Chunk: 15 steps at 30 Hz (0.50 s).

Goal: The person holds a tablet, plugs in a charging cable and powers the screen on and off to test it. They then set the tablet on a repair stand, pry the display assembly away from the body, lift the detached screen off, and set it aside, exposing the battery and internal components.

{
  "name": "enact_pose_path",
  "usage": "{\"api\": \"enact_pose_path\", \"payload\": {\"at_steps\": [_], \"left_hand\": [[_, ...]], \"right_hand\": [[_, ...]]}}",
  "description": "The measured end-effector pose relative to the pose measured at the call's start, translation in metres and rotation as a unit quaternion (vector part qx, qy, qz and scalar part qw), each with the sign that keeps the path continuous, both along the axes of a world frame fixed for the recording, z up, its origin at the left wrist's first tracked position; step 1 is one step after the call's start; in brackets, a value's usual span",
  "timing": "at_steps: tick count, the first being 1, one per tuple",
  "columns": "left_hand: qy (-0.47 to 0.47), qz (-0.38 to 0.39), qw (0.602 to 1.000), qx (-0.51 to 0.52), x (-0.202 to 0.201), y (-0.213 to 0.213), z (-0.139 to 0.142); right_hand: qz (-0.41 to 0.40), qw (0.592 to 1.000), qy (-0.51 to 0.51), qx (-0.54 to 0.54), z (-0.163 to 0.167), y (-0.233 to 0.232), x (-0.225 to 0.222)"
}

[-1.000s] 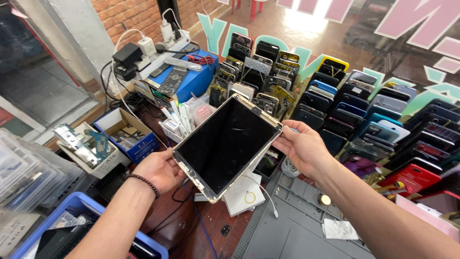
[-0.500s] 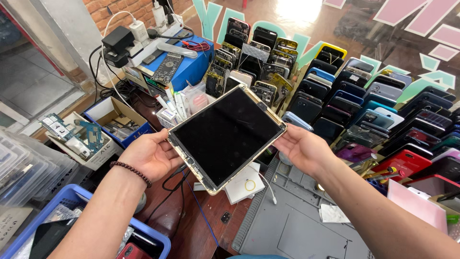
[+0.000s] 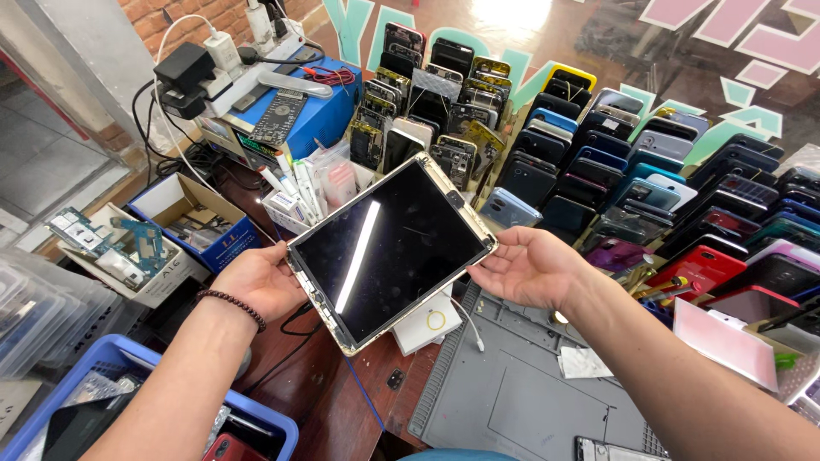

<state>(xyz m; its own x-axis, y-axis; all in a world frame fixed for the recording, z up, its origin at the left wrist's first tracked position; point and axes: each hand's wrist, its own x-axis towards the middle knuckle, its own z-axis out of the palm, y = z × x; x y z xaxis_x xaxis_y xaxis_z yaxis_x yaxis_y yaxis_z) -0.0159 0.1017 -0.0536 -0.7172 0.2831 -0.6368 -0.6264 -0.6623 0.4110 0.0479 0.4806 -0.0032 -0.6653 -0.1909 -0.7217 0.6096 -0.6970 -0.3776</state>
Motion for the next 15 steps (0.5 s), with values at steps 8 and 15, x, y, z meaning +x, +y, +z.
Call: {"api": "enact_pose_path", "payload": {"at_steps": [8, 15], "left_hand": [[-0.009, 0.021, 0.998, 0.051, -0.003, 0.004, 0.005], [-0.03, 0.036, 0.999, 0.027, -0.003, 0.011, 0.016]], "right_hand": [[0.02, 0.985, 0.112, 0.128, -0.004, 0.003, 0.004], [-0.013, 0.952, 0.162, 0.26, 0.007, -0.002, 0.002]]}}
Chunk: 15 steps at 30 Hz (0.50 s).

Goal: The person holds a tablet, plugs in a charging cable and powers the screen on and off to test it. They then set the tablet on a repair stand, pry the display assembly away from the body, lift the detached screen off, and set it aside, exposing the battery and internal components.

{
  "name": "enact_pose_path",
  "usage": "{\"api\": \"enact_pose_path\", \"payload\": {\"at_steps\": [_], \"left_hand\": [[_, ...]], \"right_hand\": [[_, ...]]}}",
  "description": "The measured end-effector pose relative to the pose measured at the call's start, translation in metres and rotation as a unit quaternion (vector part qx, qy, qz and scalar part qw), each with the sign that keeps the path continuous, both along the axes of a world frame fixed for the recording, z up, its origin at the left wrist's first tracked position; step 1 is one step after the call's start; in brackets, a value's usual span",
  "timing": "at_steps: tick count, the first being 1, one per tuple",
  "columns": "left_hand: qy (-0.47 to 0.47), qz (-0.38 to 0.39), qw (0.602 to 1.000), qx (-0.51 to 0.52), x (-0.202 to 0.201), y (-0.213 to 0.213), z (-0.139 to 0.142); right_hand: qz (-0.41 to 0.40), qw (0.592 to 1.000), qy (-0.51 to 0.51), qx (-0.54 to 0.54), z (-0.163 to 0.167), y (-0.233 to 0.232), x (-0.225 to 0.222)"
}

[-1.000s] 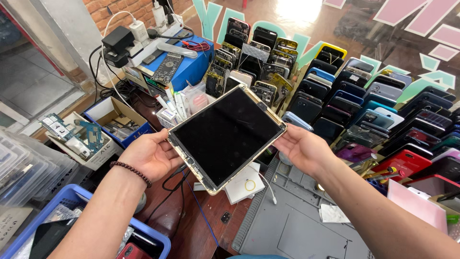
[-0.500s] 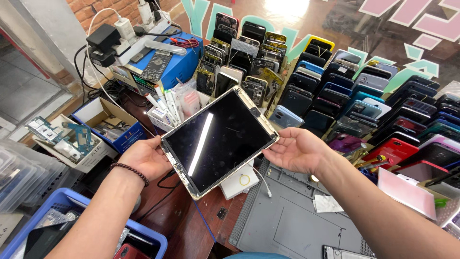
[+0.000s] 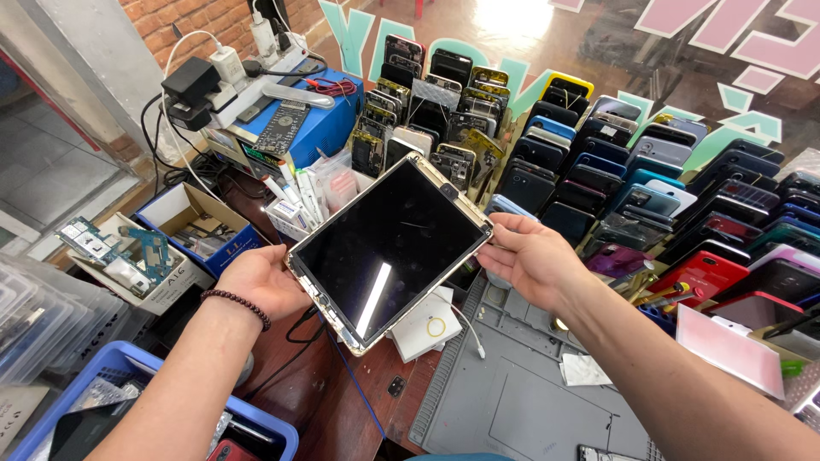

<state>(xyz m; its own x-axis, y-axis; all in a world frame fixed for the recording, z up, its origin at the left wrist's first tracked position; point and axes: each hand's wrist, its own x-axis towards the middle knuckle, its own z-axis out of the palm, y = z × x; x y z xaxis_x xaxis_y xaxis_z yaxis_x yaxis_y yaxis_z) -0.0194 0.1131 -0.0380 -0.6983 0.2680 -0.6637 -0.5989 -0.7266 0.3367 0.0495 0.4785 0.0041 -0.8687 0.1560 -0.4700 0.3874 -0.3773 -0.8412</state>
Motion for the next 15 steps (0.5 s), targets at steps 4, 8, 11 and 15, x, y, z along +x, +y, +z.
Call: {"api": "enact_pose_path", "payload": {"at_steps": [4, 8, 11, 15], "left_hand": [[-0.014, -0.027, 0.999, 0.028, -0.001, 0.004, 0.001], [-0.041, -0.036, 0.997, 0.056, -0.006, 0.006, -0.006], [-0.057, -0.036, 0.996, 0.052, -0.011, 0.01, -0.012], [-0.061, -0.042, 0.996, 0.056, -0.014, 0.012, -0.018]], "right_hand": [[-0.008, 1.0, 0.005, 0.025, 0.002, 0.0, -0.003], [-0.019, 0.999, -0.001, 0.028, 0.0, 0.002, -0.008], [-0.03, 0.999, -0.006, 0.033, -0.003, 0.004, -0.012], [-0.036, 0.999, -0.003, 0.027, -0.008, 0.009, -0.014]]}}
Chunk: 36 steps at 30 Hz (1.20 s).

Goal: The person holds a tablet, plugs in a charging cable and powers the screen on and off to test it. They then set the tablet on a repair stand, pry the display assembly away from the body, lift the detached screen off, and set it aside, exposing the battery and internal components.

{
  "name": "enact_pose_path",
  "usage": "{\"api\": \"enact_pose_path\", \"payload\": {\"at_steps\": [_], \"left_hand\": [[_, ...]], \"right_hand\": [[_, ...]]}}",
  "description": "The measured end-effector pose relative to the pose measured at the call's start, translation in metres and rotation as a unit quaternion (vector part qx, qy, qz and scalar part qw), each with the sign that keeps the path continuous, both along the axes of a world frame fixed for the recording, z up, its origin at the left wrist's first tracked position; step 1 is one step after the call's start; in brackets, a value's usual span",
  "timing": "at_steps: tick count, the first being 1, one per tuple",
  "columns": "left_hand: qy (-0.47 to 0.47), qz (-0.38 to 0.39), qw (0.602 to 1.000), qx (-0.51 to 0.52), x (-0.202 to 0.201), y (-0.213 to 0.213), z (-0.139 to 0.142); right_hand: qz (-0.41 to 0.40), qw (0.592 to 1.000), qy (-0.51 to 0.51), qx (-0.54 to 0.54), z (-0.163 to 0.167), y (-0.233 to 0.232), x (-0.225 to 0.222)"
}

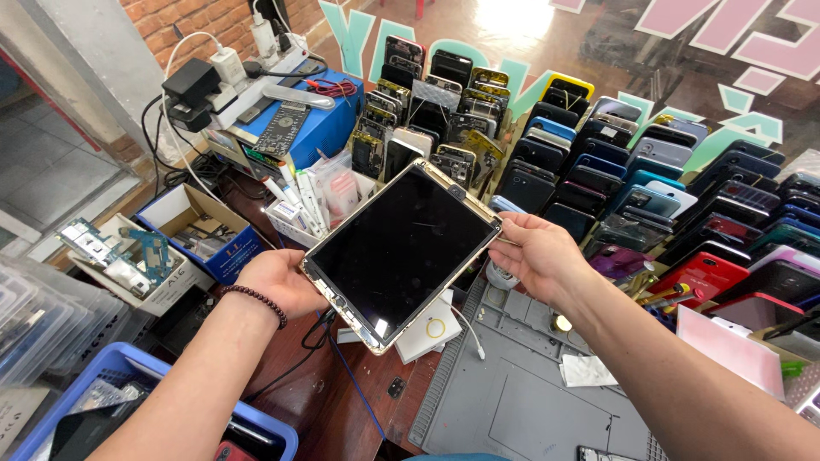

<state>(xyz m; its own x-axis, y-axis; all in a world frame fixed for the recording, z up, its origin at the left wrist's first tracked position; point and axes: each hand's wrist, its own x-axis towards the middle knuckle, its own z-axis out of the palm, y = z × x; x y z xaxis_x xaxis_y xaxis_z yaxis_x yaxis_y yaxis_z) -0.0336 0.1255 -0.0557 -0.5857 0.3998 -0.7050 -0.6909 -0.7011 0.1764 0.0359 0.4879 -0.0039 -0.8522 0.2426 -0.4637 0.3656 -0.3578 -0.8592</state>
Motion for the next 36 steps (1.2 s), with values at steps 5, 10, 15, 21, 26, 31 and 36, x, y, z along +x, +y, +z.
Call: {"api": "enact_pose_path", "payload": {"at_steps": [5, 10, 15, 21, 26, 31, 36], "left_hand": [[0.011, -0.014, 1.0, -0.008, -0.004, 0.01, -0.003], [0.02, -0.011, 1.0, -0.006, -0.006, 0.02, -0.006], [0.033, -0.004, 0.999, 0.014, -0.004, 0.024, -0.003], [0.017, 0.008, 1.0, -0.005, 0.0, 0.024, 0.009], [0.018, 0.005, 1.0, 0.007, 0.0, 0.022, 0.014], [0.028, 0.018, 0.999, 0.011, 0.002, 0.02, 0.012], [0.071, 0.015, 0.997, 0.019, 0.006, 0.017, 0.009]], "right_hand": [[-0.007, 1.0, 0.0, -0.003, -0.004, 0.009, -0.001], [-0.035, 0.999, 0.003, -0.002, -0.005, 0.012, -0.003], [-0.043, 0.999, 0.016, -0.002, -0.003, 0.012, -0.005], [-0.041, 0.999, 0.021, 0.015, 0.001, 0.011, -0.005], [-0.035, 0.999, 0.03, 0.006, 0.0, 0.01, -0.006], [-0.025, 0.999, 0.043, -0.003, -0.004, 0.012, -0.008], [-0.02, 0.998, 0.065, 0.004, -0.008, 0.017, -0.01]]}}
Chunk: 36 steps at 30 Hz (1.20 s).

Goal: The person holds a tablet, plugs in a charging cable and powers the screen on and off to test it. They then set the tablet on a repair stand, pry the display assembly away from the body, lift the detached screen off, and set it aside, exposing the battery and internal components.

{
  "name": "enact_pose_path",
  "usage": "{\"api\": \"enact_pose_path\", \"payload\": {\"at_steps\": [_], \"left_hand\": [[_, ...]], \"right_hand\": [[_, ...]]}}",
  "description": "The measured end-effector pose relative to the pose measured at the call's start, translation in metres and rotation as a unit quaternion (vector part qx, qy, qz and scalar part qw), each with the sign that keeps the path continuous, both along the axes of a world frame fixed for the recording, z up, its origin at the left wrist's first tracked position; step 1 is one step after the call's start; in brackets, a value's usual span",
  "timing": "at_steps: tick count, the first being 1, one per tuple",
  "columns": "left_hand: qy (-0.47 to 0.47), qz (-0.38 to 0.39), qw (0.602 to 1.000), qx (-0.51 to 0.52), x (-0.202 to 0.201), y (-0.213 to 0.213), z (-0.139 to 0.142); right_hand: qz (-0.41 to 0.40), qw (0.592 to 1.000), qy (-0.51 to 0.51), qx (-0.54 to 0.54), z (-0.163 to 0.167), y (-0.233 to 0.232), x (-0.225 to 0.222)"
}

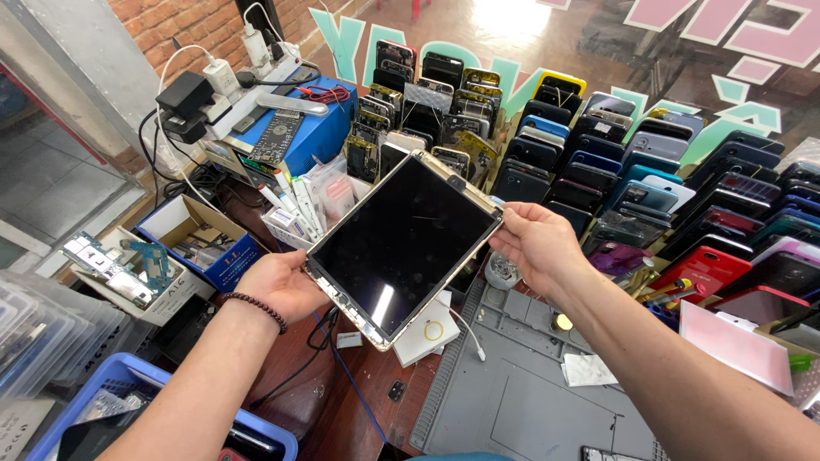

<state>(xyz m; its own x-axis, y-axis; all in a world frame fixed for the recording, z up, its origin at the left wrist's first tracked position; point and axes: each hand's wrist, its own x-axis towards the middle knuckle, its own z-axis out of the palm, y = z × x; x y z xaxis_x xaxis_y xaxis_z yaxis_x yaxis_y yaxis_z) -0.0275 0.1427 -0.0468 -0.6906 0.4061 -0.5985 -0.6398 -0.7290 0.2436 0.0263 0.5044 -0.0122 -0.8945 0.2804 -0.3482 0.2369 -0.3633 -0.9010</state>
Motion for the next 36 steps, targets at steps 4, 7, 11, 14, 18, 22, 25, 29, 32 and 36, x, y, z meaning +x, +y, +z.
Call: {"api": "enact_pose_path", "payload": {"at_steps": [4, 7, 11, 14, 18, 22, 25, 29, 32, 36], "left_hand": [[0.035, 0.002, 0.999, 0.006, 0.004, 0.001, 0.001], [0.038, 0.0, 0.999, -0.014, 0.008, 0.001, 0.009], [0.056, -0.023, 0.998, -0.029, 0.014, 0.002, 0.026], [0.069, -0.053, 0.995, -0.05, 0.018, -0.001, 0.037], [0.021, -0.052, 0.993, -0.101, 0.016, 0.002, 0.035], [0.035, -0.072, 0.994, -0.069, 0.013, -0.003, 0.021], [0.031, -0.064, 0.996, -0.054, 0.011, -0.006, 0.012], [0.019, -0.046, 0.997, -0.051, 0.007, -0.014, 0.009], [0.013, -0.029, 0.999, -0.027, 0.004, -0.022, 0.01], [0.022, -0.017, 1.0, -0.006, 0.001, -0.034, 0.011]], "right_hand": [[0.0, 1.0, 0.009, 0.003, 0.0, 0.001, 0.001], [-0.008, 1.0, -0.001, 0.009, 0.003, 0.001, 0.003], [-0.012, 1.0, 0.0, 0.012, 0.009, -0.003, 0.004], [0.001, 1.0, 0.012, 0.008, 0.013, -0.008, 0.002], [0.031, 0.998, 0.051, 0.002, 0.016, -0.014, -0.005], [0.046, 0.995, 0.084, 0.009, 0.021, -0.018, -0.012], [0.065, 0.992, 0.106, -0.014, 0.027, -0.023, -0.015], [0.084, 0.993, 0.083, -0.003, 0.037, -0.034, -0.018], [0.087, 0.994, 0.072, 0.012, 0.043, -0.044, -0.025], [0.101, 0.992, 0.065, 0.024, 0.044, -0.054, -0.037]]}}
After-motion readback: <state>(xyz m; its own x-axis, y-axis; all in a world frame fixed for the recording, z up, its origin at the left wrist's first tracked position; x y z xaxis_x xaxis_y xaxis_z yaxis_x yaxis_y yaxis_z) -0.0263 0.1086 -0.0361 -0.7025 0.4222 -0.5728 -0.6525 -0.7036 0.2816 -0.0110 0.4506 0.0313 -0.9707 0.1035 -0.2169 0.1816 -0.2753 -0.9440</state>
